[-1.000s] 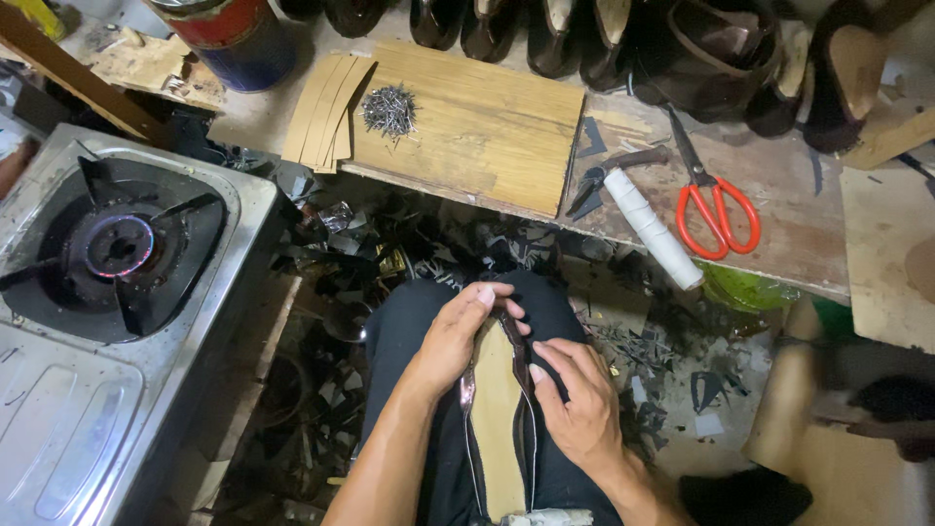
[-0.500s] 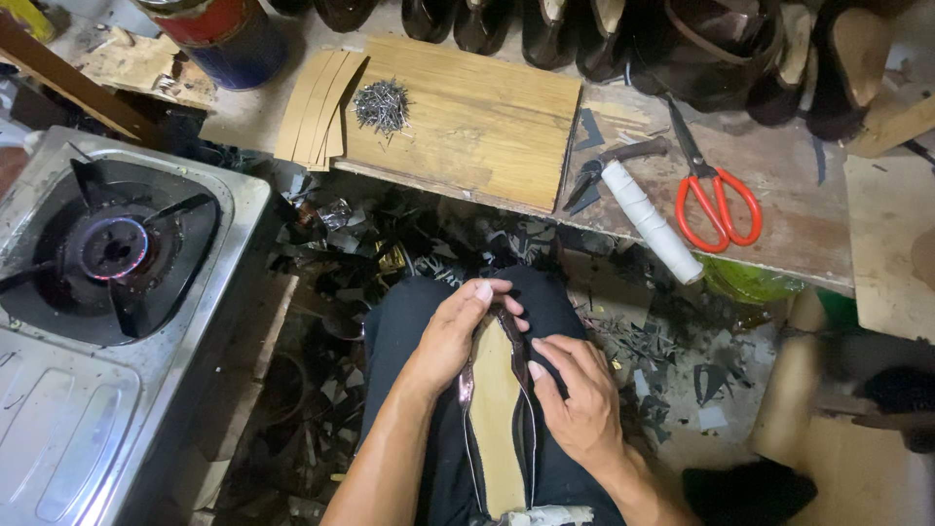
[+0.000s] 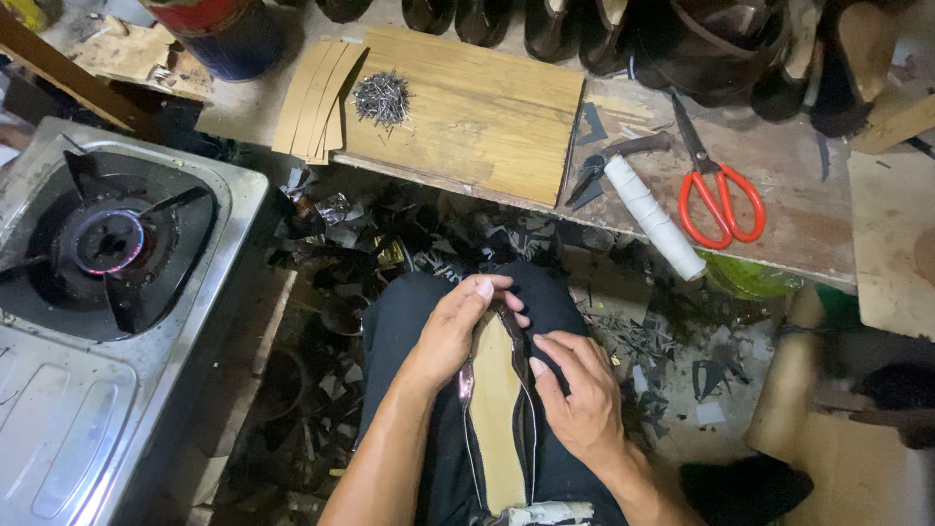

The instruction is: The person removes a shoe last from a brown shoe, then uses a white-handled tool to scrape and smooth the shoe's inner sole and edges. They repeatedly reposition the shoe on their lap and continue scraping along the perimeter.

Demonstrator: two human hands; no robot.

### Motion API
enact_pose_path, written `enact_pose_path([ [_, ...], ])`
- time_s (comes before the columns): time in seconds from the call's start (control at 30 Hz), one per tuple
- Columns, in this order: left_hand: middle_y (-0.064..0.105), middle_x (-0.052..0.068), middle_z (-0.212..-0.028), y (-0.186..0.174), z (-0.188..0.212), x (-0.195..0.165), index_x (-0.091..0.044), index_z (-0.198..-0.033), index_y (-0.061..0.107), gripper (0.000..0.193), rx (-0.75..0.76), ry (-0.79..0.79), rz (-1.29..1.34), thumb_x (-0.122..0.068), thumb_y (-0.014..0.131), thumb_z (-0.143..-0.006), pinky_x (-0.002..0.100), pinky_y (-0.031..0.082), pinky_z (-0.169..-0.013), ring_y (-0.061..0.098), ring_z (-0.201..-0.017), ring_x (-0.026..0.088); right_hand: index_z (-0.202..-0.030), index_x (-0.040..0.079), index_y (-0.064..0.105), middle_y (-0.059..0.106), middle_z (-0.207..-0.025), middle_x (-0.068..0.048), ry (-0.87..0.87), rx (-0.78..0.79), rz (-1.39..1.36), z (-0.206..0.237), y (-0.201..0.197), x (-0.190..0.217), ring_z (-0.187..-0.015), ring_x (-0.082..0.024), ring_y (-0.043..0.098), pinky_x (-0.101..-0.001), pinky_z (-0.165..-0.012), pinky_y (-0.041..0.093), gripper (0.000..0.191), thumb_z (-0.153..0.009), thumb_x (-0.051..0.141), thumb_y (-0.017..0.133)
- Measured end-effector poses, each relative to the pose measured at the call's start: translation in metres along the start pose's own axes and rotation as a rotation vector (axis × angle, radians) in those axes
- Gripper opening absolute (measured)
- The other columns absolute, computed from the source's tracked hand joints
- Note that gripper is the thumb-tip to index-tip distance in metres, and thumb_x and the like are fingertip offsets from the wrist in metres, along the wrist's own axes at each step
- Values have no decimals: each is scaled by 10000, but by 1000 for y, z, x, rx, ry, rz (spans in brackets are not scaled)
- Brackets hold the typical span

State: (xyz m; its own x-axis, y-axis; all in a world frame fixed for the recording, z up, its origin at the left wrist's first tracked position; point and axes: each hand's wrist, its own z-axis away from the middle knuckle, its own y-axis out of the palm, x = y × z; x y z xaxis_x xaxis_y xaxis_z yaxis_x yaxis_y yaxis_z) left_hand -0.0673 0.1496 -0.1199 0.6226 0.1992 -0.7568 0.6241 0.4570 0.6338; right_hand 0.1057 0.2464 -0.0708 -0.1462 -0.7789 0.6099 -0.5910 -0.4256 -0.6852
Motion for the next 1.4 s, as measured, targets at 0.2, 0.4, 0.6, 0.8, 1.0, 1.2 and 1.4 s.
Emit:
enact_pose_path([
  [0.2,684,147,-1074,-1,2,-2,22,-1301,567,395,-7,2,-4,-291,469,-1082,371,587,-837,706,-971,247,-1132,3,709,692,-1111,-154,-1,-3,0,0,1,0,-1013,-332,671,-403,-906,520,267,-879,87,705],
  [0.4,683,144,-1073,-2,1,-1,19,-1300,565,390,-2,4,16,-294,482,-1081,368,583,-846,705,-975,244,-1140,0,710,690,-1113,-157,1,2,12,-1,1,1,-1013,-332,673,-403,-905,518,276,-879,89,703],
  [0.6,679,139,-1077,-3,1,1,17,-1302,563,385,3,6,36,-291,491,-1083,361,580,-864,701,-984,244,-1143,-4,708,688,-1118,-161,-4,3,19,-2,1,3,-1017,-333,672,-404,-912,516,279,-879,86,698],
  [0.8,680,136,-1075,-3,0,-1,14,-1304,559,388,14,3,42,-295,493,-1079,362,579,-846,699,-984,238,-1142,1,708,688,-1110,-158,2,7,19,-2,3,0,-1014,-332,672,-403,-907,522,271,-886,88,700],
  [1.0,683,135,-1071,-2,1,-3,16,-1299,563,386,-3,-3,0,-293,494,-1078,354,581,-848,705,-976,235,-1147,5,706,690,-1112,-157,12,13,24,-2,4,0,-1019,-331,672,-403,-911,523,275,-882,82,705],
  [1.2,682,136,-1072,-4,0,-3,22,-1307,562,386,-1,8,-13,-280,490,-1078,356,580,-844,705,-975,235,-1150,2,703,687,-1115,-157,20,14,17,-2,4,1,-1021,-327,673,-396,-907,528,275,-883,68,705],
  [1.4,680,138,-1079,-6,-1,-2,25,-1313,556,376,16,27,1,-267,491,-1086,347,578,-852,703,-982,232,-1147,-4,703,687,-1114,-155,2,11,27,-4,4,1,-1017,-325,669,-395,-905,524,271,-885,64,707],
])
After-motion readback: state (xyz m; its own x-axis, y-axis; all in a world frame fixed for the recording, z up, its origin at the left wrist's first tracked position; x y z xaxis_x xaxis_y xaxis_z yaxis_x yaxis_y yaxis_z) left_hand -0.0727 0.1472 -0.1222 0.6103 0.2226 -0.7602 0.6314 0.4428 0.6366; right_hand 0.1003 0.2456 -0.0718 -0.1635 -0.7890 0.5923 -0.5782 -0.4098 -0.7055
